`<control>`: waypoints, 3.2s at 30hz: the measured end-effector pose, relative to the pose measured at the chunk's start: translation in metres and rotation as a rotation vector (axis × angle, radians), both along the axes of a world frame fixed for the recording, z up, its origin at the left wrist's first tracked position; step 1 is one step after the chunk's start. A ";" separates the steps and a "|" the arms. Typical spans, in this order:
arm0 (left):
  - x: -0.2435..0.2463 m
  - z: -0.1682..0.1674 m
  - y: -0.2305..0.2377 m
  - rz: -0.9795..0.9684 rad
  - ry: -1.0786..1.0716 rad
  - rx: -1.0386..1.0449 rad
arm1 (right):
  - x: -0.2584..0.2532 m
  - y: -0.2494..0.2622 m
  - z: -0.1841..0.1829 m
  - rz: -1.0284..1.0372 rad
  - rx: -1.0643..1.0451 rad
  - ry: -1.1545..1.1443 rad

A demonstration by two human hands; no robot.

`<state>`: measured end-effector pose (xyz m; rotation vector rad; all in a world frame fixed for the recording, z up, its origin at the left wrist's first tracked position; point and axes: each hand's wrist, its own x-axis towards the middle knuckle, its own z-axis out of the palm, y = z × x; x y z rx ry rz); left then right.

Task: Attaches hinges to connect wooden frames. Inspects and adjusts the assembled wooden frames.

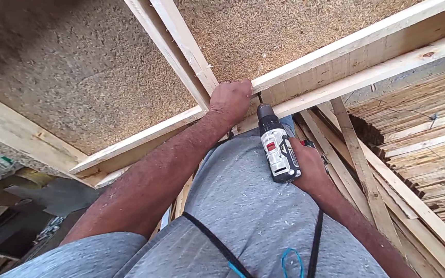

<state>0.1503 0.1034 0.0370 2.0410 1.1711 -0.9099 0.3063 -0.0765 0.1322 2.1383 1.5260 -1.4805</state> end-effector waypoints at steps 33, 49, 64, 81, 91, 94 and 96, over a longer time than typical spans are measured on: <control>0.007 0.011 -0.002 -0.033 0.075 0.001 | 0.023 0.002 -0.005 0.005 0.032 0.078; 0.195 0.081 0.095 0.025 -0.057 0.058 | 0.214 -0.066 0.009 -0.447 0.670 0.403; 0.582 -0.026 0.255 -0.163 -0.136 0.476 | 0.332 -0.086 0.029 -0.749 0.460 0.163; 0.019 0.091 -0.044 1.944 -1.128 -0.793 | 0.092 -0.050 0.034 -0.075 0.774 0.436; -0.152 0.106 -0.130 2.205 -1.279 -0.927 | -0.082 -0.100 0.038 0.048 0.770 0.381; -0.164 0.106 -0.140 2.273 -1.305 -0.908 | -0.099 -0.109 0.039 0.055 0.792 0.384; -0.166 0.107 -0.145 2.306 -1.310 -0.900 | -0.103 -0.113 0.039 0.058 0.787 0.377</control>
